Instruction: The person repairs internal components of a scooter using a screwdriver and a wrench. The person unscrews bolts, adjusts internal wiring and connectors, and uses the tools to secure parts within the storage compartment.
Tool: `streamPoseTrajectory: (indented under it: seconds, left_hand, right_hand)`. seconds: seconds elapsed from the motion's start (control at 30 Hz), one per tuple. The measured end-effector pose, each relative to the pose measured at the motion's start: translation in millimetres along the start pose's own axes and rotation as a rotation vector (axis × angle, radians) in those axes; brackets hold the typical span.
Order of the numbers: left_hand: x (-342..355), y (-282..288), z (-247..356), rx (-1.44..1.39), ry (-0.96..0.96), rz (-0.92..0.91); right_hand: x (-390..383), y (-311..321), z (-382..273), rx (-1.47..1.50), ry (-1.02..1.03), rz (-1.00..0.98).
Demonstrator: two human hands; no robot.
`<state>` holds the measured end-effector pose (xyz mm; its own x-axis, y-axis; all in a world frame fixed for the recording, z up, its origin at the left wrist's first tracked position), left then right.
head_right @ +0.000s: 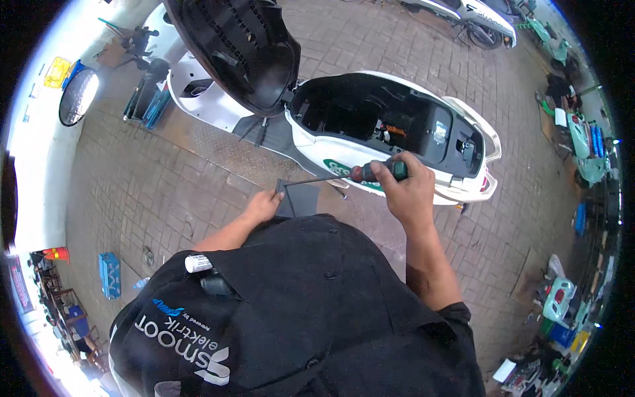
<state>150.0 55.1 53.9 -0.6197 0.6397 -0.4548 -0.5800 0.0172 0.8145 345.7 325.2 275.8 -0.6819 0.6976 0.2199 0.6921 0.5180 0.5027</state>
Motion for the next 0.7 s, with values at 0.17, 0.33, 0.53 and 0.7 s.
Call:
streamPoseTrajectory:
  seconds: [0.17,0.33,0.53,0.7]
  left_hand:
    - [2.5,-14.1,-37.8,-0.049,-0.008,-0.021]
    - [21.9,1.2,-59.1,-0.048,-0.003,-0.060]
    - [59.3,14.9,-96.5,-0.005,-0.038,-0.135]
    - [103.2,28.5,-130.7,0.082,-0.010,-0.244]
  right_hand:
    - [1.7,-40.9,-2.2,0.029,-0.028,-0.081]
    - [16.4,-71.3,-17.4,-0.023,0.132,-0.178]
    - [30.1,-103.9,-35.7,-0.073,0.283,-0.292]
    - [22.5,-113.9,-34.0,-0.113,0.104,-0.154]
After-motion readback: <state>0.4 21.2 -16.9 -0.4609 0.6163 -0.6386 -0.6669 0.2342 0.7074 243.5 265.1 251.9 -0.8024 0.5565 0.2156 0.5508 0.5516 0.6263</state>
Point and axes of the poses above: each hand's wrist, its own x-axis towards the middle knuckle, its own y-axis out of the back of the hand, z = x × y, the point moved 2 cm from there along x, towards the middle knuckle, and after that the axes turned 10 degrees about x, right-handed, at the moved point
